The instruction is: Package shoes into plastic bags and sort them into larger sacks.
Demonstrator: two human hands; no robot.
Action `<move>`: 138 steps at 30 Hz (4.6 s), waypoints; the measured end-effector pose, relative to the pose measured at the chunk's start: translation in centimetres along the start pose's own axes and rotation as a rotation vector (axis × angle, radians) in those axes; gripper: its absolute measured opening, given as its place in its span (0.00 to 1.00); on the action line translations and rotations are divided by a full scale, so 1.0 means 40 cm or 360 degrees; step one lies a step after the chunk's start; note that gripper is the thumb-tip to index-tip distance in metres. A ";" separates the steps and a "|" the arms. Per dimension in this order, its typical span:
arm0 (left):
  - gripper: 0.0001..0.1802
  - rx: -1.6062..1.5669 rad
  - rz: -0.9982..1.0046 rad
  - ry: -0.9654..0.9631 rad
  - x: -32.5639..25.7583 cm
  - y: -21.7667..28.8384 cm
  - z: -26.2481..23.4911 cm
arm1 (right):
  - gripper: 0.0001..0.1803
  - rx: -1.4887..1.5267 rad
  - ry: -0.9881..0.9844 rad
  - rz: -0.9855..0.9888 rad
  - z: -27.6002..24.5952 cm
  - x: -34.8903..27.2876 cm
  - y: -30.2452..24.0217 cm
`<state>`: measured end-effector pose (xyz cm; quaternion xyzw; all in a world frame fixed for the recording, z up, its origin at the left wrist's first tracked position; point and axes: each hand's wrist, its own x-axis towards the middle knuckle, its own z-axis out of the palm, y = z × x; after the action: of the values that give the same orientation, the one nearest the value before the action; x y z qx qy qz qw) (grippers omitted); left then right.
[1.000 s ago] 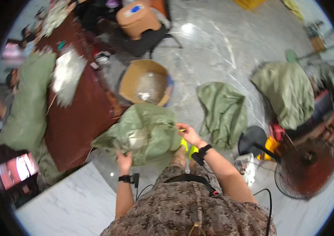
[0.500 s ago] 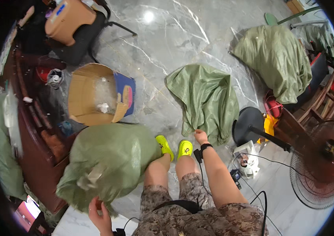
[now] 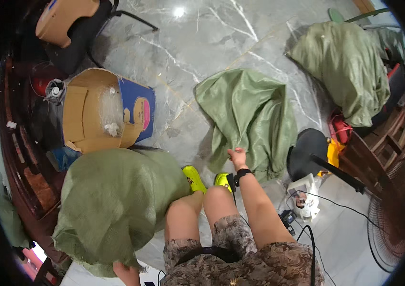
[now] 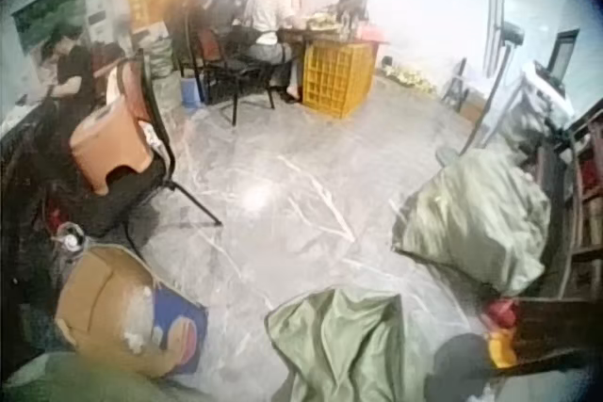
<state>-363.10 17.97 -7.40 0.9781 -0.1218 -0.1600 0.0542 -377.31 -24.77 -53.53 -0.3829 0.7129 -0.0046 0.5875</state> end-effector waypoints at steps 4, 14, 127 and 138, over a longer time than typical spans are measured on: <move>0.14 -0.0073 -0.0152 -0.0106 0.001 0.139 -0.171 | 0.24 0.0223 -0.0400 -0.0073 -0.054 -0.312 -0.208; 0.17 -0.0304 0.0340 0.0024 -0.051 0.328 -0.390 | 0.11 0.0714 -0.0626 -0.0929 -0.407 -0.917 -0.769; 0.25 -0.1742 0.0007 0.0882 5.168 0.806 -2.290 | 0.23 -0.0848 -0.2692 -0.1618 3.508 -1.627 -4.741; 0.45 -0.1461 -0.0200 0.0422 5.716 0.827 -2.580 | 0.21 -0.0076 -0.1809 -0.1716 4.408 -1.044 -5.750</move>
<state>-126.60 -65.47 26.20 0.8705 0.0288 -0.0740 0.4857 -104.01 -86.13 31.71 -0.6323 0.0183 -0.0772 0.7707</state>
